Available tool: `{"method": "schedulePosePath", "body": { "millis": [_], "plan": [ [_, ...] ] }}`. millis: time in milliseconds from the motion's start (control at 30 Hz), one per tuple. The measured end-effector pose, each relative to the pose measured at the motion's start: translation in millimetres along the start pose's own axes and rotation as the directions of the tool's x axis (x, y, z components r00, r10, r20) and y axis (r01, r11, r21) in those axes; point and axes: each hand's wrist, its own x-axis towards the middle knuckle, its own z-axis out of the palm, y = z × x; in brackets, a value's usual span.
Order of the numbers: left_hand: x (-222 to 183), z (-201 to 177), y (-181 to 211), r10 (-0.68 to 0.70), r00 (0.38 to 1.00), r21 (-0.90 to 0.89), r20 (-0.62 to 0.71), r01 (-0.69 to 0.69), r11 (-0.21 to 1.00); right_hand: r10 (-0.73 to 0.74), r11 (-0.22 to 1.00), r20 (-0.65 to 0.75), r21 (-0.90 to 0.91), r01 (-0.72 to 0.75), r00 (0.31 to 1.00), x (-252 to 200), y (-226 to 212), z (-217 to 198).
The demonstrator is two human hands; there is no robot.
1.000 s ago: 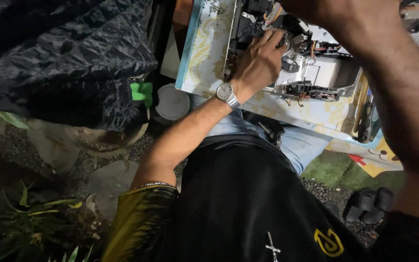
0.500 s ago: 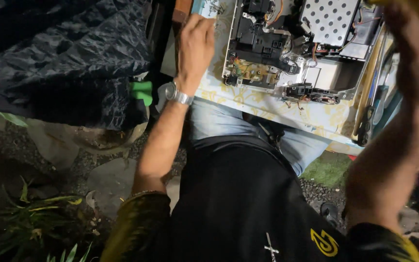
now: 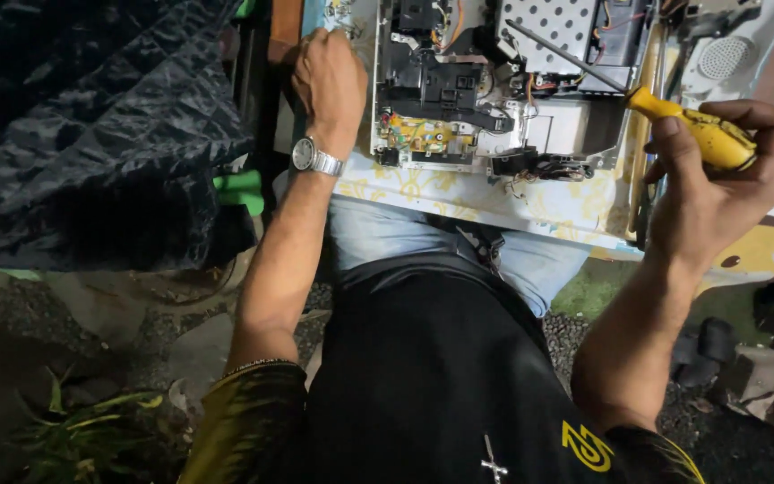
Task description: Reassembling an electronic device by installing the motherboard, connecting wires, and securing components with screws.
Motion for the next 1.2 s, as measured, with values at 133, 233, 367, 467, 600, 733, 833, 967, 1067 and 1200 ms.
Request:
{"method": "schedulePosePath", "body": {
  "millis": [133,233,367,467,600,733,833,967,1067,1200],
  "plan": [
    [4,4,5,-0.030,0.999,0.060,0.036,0.028,0.998,0.010,0.998,-0.006,0.069,-0.010,1.000,-9,2,0],
    [7,-37,19,-0.069,0.992,-0.054,0.106,0.075,0.996,0.005,0.997,0.019,0.079,-0.007,1.000,-15,9,-7],
    [-19,-87,35,0.031,0.971,-0.391,-0.239,-0.125,0.912,0.040,0.997,-0.004,0.069,-0.040,0.999,-31,18,-13],
    [-40,-104,55,-0.060,0.992,-0.721,-0.107,-0.036,0.692,0.118,0.979,0.006,0.165,-0.118,0.993,-40,26,-5],
    [-68,-92,75,-0.047,0.987,-0.913,0.152,0.158,0.376,0.113,0.957,0.053,0.264,-0.123,0.992,-51,36,5],
    [-86,-67,90,0.008,0.961,-0.932,0.277,0.271,-0.240,0.213,0.937,0.055,0.273,-0.220,0.976,-58,26,14],
    [-92,-51,92,0.018,0.940,-0.811,0.341,0.304,-0.501,0.208,0.925,0.087,0.306,-0.224,0.974,-59,30,15],
    [-94,-47,91,0.009,0.882,-0.719,0.470,0.389,-0.576,0.201,0.935,0.104,0.277,-0.222,0.974,-60,30,14],
    [-92,-48,90,0.035,0.884,-0.706,0.466,0.395,-0.588,0.204,0.939,0.104,0.260,-0.224,0.974,-60,29,16],
    [-90,-61,93,0.055,0.886,-0.698,0.460,0.399,-0.594,0.197,0.935,0.109,0.277,-0.220,0.974,-60,30,17]
  ]
}}
